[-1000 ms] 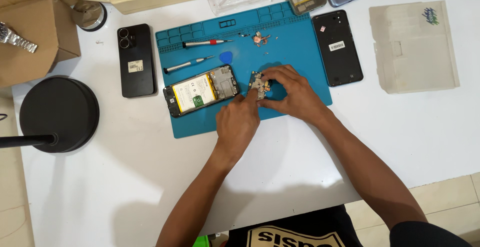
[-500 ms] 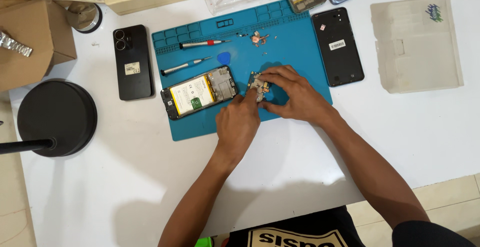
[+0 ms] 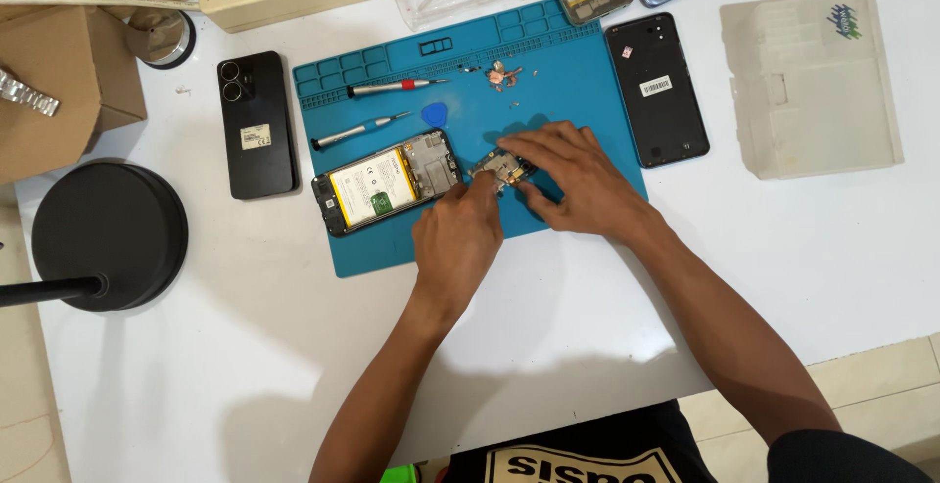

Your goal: The person uses a small tool to scrape and clean a section of a smartphone motherboard. They repeatedly rub the tool over a specific area of the circuit board while holding it steady with their other hand.

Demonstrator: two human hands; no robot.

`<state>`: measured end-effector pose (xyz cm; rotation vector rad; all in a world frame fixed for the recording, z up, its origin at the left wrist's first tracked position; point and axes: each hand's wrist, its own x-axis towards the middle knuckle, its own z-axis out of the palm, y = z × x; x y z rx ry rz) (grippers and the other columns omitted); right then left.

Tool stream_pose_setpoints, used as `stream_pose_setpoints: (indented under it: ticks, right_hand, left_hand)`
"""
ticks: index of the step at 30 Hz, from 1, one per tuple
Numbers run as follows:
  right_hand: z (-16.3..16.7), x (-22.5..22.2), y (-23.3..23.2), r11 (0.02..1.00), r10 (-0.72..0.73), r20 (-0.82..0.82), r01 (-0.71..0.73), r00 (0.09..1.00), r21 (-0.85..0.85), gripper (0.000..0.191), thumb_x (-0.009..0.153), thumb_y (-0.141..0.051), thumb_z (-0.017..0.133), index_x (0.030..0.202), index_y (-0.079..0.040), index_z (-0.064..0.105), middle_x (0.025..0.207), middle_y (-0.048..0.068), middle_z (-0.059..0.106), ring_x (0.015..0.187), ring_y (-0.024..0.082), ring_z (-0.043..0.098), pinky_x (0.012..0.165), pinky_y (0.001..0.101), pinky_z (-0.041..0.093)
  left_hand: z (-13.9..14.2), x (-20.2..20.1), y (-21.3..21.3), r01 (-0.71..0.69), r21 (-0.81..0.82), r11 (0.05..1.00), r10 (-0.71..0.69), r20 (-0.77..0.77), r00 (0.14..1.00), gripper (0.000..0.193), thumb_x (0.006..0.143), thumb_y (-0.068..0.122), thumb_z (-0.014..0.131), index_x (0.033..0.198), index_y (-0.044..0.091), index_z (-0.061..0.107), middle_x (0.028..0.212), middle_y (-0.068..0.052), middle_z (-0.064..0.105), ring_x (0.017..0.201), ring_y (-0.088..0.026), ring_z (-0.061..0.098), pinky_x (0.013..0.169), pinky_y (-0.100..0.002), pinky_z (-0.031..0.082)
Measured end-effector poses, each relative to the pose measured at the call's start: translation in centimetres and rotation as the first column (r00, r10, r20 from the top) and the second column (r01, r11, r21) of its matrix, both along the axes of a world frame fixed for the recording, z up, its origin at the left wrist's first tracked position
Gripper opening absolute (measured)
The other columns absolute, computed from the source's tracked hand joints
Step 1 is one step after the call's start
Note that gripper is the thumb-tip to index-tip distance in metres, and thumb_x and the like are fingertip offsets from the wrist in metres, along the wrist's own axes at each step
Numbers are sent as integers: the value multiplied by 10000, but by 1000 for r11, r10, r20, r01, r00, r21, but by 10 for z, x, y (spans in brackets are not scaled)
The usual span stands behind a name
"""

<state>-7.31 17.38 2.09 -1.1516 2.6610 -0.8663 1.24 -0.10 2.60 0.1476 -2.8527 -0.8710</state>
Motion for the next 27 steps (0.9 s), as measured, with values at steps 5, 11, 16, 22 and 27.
stream_pose_setpoints:
  ticks: [5,11,16,22,27]
  right_hand:
    - [-5,1,-6,996,-94,6,94,996,2,602,821,-331,852,1353,-123,660,1231,87,631,1118,264,534,995,414,418]
    - [-14,5,-7,985,-136,-52,130,989,-111,539,810,-340,877,1239,-70,693,1175,93,636,1118,275,577,992,431,451]
    - [-22,6,-12,967,-142,-75,122,987,-224,390,869,-227,852,1187,-39,727,1155,75,684,1096,254,627,1001,414,497]
    - [-23,7,-15,958,-161,-84,135,983,-254,333,876,-196,841,1152,-30,754,1129,80,695,1084,257,623,985,398,504]
    - [-24,7,-16,958,-161,-81,136,984,-253,323,868,-191,849,1145,-46,768,1122,69,697,1076,248,620,967,392,510]
  left_hand:
    - [1,0,1,-10,6,1000,10,6,1000,147,970,126,618,1061,72,720,773,-144,727,600,-331,721,498,-461,551]
    - [2,0,2,-34,-22,999,35,26,999,171,959,129,625,1087,83,730,782,-139,731,607,-338,722,496,-472,548]
    - [0,0,1,-33,-21,999,34,36,999,185,962,134,628,1114,84,722,796,-142,728,616,-335,726,497,-469,550]
    - [-3,-1,2,-32,-28,999,34,71,997,195,976,128,617,1139,75,711,791,-136,724,600,-329,725,477,-457,551]
    - [-4,-1,5,-46,-21,999,47,57,997,226,961,111,620,1163,72,713,811,-141,733,592,-345,725,462,-462,551]
